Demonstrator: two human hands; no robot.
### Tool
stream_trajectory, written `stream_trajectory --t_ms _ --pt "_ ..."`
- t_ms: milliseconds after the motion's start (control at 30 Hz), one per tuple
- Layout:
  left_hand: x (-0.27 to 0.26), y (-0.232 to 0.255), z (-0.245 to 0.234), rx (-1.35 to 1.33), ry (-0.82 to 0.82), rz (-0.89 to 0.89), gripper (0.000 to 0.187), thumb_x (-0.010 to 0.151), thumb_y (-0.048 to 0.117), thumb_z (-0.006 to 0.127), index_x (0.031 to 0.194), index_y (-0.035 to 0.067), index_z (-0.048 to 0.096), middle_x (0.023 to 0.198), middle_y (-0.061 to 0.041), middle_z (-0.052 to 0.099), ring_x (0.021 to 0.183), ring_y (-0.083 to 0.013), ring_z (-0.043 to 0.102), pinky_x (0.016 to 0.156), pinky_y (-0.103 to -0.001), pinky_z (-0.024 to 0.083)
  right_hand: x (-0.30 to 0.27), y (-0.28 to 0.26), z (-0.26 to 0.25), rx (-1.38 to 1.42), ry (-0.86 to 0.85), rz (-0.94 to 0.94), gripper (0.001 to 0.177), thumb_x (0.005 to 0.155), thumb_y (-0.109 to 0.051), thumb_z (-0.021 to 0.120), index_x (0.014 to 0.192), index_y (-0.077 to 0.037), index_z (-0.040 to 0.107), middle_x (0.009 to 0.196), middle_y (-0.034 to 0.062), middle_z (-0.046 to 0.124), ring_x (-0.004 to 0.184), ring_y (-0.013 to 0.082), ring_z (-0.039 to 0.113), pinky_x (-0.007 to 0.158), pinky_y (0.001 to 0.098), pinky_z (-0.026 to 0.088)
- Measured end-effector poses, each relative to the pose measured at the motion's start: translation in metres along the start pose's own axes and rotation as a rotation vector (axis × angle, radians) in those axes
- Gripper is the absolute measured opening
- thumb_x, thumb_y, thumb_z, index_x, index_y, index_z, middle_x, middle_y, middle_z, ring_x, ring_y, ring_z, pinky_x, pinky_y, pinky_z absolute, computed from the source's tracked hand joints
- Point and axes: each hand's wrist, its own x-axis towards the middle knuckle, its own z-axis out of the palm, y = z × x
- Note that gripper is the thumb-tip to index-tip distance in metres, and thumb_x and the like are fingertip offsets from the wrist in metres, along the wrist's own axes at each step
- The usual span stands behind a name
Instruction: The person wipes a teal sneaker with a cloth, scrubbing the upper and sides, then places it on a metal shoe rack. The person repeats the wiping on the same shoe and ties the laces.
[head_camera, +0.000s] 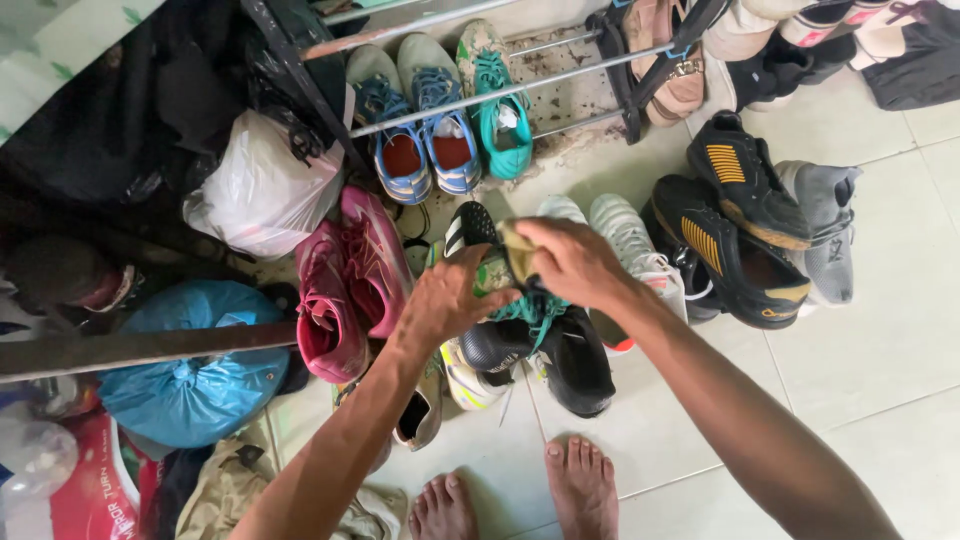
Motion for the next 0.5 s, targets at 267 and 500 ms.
stream_trajectory --t_ms 267,500 --pt "-0.004 -0.017 0.019 0.036 0.161 0.105 0.076 0.087 0.063 0.066 0.137 0.007 0.057 0.124 -0.023 0.067 0.094 -0.0473 0.073 0.078 -0.059 0.062 -0.004 0.003 0.004 -0.251 0.302 -0.074 0.032 0.093 -0.037 0.072 0.070 -0.017 0.060 0.069 0.0025 0.067 0.068 0.0248 0.068 0.062 0.0347 0.053" --pt "-0.004 -0.033 0.043 0.140 0.265 0.159 0.072 0.087 0.064 0.065 0.137 0.012 0.055 0.120 -0.012 0.067 0.094 -0.0383 0.074 0.072 -0.056 0.063 -0.013 -0.052 -0.002 -0.315 0.279 -0.131 0.029 0.100 -0.038 0.060 0.084 -0.016 0.070 0.104 0.0016 0.074 0.090 0.0298 0.067 0.072 0.0419 0.052"
